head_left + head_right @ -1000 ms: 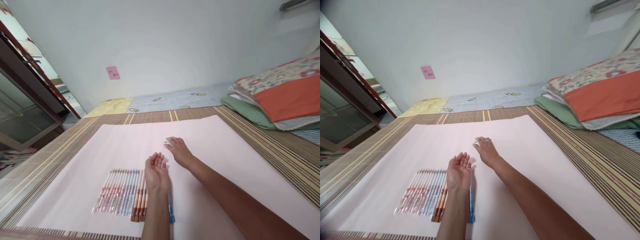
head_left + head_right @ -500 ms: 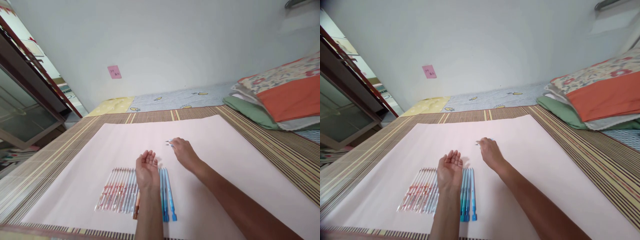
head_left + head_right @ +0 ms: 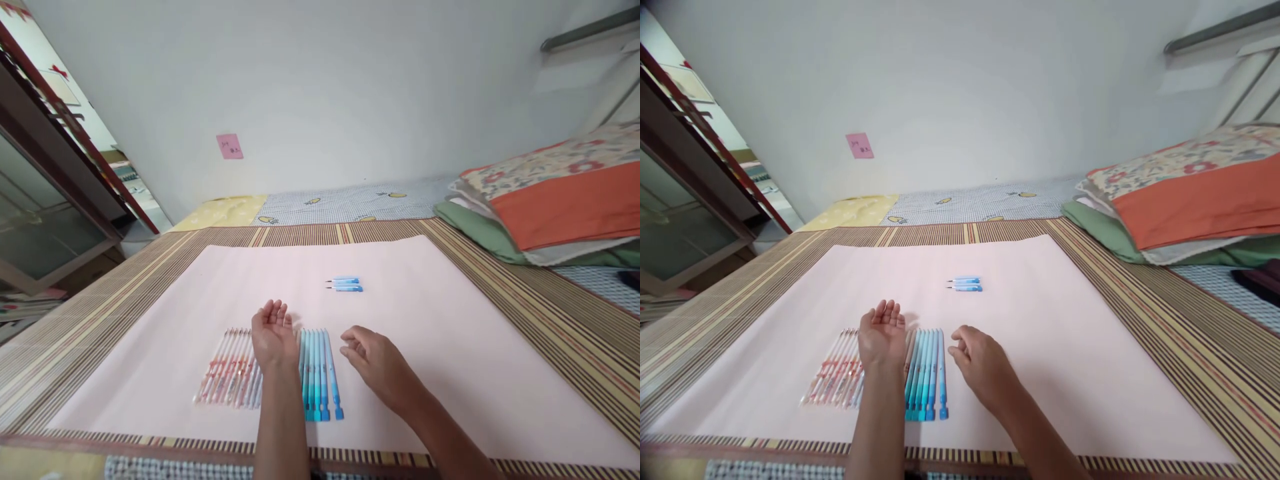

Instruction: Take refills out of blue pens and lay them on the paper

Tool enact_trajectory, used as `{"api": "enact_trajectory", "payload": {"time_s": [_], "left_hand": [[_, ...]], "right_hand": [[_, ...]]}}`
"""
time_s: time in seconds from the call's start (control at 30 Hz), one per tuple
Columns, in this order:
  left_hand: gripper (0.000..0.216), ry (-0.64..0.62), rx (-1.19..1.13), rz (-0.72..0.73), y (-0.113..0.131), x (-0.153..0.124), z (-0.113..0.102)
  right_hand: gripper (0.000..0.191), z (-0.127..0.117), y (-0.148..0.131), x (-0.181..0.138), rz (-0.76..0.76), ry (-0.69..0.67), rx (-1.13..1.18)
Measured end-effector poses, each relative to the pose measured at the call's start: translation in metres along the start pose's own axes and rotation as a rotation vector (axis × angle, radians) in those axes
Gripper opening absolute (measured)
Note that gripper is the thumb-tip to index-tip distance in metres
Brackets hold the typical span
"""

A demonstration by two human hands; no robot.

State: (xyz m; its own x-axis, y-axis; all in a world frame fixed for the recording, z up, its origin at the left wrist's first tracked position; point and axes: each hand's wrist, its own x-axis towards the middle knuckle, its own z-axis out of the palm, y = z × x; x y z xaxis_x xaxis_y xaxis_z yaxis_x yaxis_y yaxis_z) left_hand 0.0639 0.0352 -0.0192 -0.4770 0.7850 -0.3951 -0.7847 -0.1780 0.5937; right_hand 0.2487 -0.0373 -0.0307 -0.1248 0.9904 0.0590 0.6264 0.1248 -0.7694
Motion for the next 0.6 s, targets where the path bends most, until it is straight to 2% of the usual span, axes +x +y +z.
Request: {"api": "enact_trajectory", "payload": {"time_s": [0.1,0.27,0.37,0.5,0.6], "left_hand": [[0.017,-0.014,0.018,0.012,-0.002,0.003,-0.002],[0.016,-0.053,0.026,-0.008,-0.007,0.001,-0.002],[0.016,-0.045,0.016,-0.037,-0.008,-0.001,0.001],[0.014,-0.036,0.023,-0.078,-0.008,-0.003,0.003],[0.013,-0.042,0.042,-0.112,-0.01,-0.004,0.004]], "right_hand": [[0.019,0.012,-0.002,-0.008,0.005,-0.003,-0.036],[0.048,0.04,-0.002,-0.015,0.001,-0.001,-0.217],[0.055,0.051,-0.004,-0.014,-0.008,0.003,-0.344],[0.063,0.048,-0.003,-0.006,-0.026,-0.006,-0.535],[0.049,0.033,0.005,0.003,0.026,-0.009,-0.661]]}}
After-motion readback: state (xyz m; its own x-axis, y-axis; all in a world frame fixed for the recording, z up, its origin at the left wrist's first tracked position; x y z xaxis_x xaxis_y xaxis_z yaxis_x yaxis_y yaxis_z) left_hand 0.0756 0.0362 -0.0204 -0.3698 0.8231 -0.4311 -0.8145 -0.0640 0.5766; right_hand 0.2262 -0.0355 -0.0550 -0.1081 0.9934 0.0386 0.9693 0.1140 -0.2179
